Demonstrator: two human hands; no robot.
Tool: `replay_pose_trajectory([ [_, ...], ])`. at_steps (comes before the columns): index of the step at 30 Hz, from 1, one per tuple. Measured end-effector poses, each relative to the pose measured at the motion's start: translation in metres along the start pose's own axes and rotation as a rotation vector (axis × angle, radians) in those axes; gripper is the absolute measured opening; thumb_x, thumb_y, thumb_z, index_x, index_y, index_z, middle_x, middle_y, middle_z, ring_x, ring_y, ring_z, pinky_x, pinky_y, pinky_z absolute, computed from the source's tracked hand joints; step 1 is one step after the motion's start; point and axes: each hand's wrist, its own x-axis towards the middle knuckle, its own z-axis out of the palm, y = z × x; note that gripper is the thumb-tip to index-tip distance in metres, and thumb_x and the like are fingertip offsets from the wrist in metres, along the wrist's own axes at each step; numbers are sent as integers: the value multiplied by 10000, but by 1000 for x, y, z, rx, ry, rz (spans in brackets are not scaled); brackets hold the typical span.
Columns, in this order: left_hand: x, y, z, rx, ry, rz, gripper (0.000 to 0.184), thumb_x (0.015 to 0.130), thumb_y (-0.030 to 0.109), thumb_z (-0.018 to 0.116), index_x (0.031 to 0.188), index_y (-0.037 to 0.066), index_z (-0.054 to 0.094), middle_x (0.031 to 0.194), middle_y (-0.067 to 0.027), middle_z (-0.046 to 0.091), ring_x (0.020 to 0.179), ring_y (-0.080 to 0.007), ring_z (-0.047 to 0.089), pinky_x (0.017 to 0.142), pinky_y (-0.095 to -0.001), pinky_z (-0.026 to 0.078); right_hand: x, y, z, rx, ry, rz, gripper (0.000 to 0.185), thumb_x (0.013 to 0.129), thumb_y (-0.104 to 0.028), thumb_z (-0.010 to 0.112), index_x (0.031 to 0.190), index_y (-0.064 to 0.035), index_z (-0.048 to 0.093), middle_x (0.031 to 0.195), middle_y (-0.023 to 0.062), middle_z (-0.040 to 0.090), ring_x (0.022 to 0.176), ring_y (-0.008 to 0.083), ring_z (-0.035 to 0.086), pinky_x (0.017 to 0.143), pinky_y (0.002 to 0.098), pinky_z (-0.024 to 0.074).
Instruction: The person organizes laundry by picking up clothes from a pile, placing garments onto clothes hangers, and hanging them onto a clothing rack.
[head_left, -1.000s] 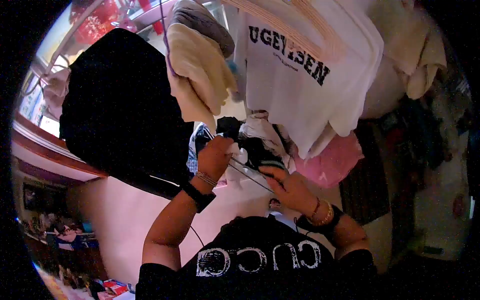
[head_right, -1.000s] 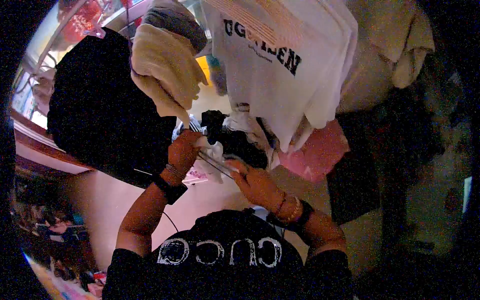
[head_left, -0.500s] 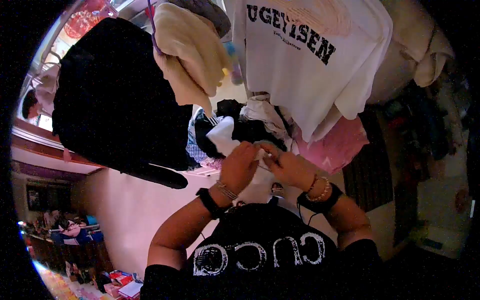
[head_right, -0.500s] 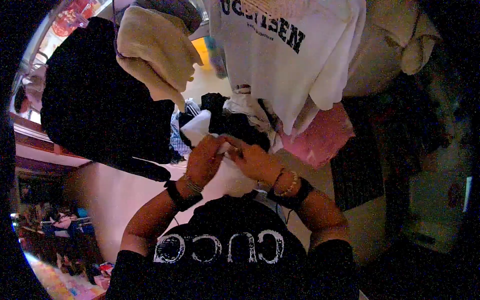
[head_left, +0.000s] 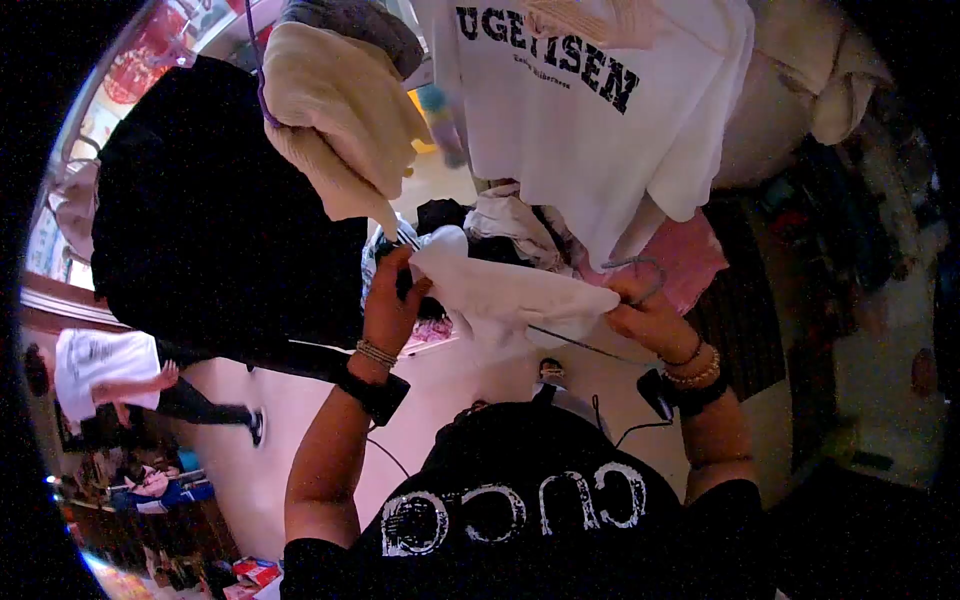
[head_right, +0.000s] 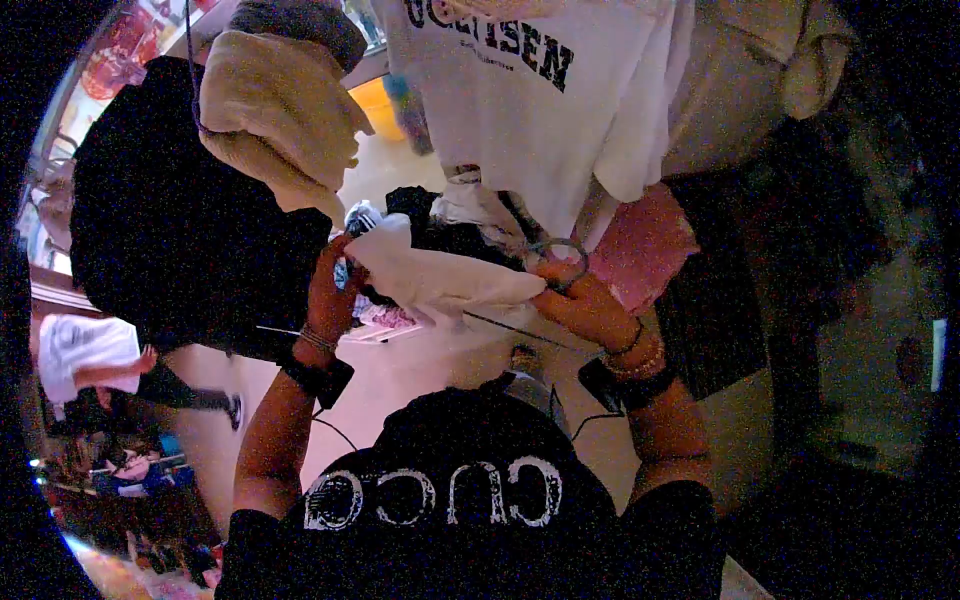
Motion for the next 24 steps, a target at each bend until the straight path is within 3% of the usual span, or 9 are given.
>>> replay_pose_trajectory([
  [2,1,-8,-3,-91,-115,-111,163,807,71,556,961,20,539,889,-162,584,827,-289,577,707,-328,463,-6,-7,-3,-11,3,-43,248,812,-179,542,1029,-61,562,867,6,545,770,122,508,685,271,430],
  [6,4,-5,-12,-103,-62,-3,106,831,86,536,917,24,522,839,-131,570,777,-246,566,675,-311,451,-10,1,-11,-33,-4,-9,242,808,-183,558,1012,-52,570,859,29,576,773,132,526,688,285,439],
  [8,12,-2,-22,-369,92,-209,89,853,89,502,917,30,520,821,-87,563,746,-180,542,660,-281,443,-7,6,-16,-16,-27,-50,244,804,-195,568,998,-48,575,855,47,589,770,142,539,689,291,443],
  [13,38,30,-67,-224,-10,-166,85,854,91,502,904,31,537,792,-41,553,720,-114,506,653,-243,429,-7,1,-16,-568,136,-264,282,740,-264,654,916,-46,619,832,127,626,775,245,607,691,309,472],
  [17,47,32,-104,-397,-120,-318,60,814,87,570,834,31,577,737,-5,560,682,-83,498,621,-205,404,-17,-21,-7,-655,238,-168,308,702,-265,693,910,-48,625,825,135,630,773,264,613,678,318,480],
  [20,45,29,-110,-563,-165,-323,60,818,100,573,831,42,580,735,13,549,688,-74,488,626,-197,393,-12,-9,-15,-615,232,-249,310,698,-266,702,900,-43,627,818,122,634,765,243,611,668,325,478],
  [21,45,27,-106,-561,-164,-327,60,818,100,573,831,42,580,735,13,549,688,-74,488,626,-197,393,-10,7,-20,-480,255,-336,272,714,-228,691,892,-31,631,788,87,631,728,182,590,637,293,465],
  [22,45,24,-106,-427,-122,-275,62,825,104,568,833,43,579,740,18,545,691,-72,485,630,-198,391,-10,14,-20,-346,280,-424,234,730,-190,680,884,-19,634,758,53,629,691,121,568,606,262,452],
  [24,40,19,-105,-282,-98,-283,65,841,110,552,838,49,573,759,32,535,695,-66,474,634,-200,384,-13,18,-20,-263,233,-449,215,742,-171,667,877,-9,631,761,49,625,690,117,557,601,259,444],
])
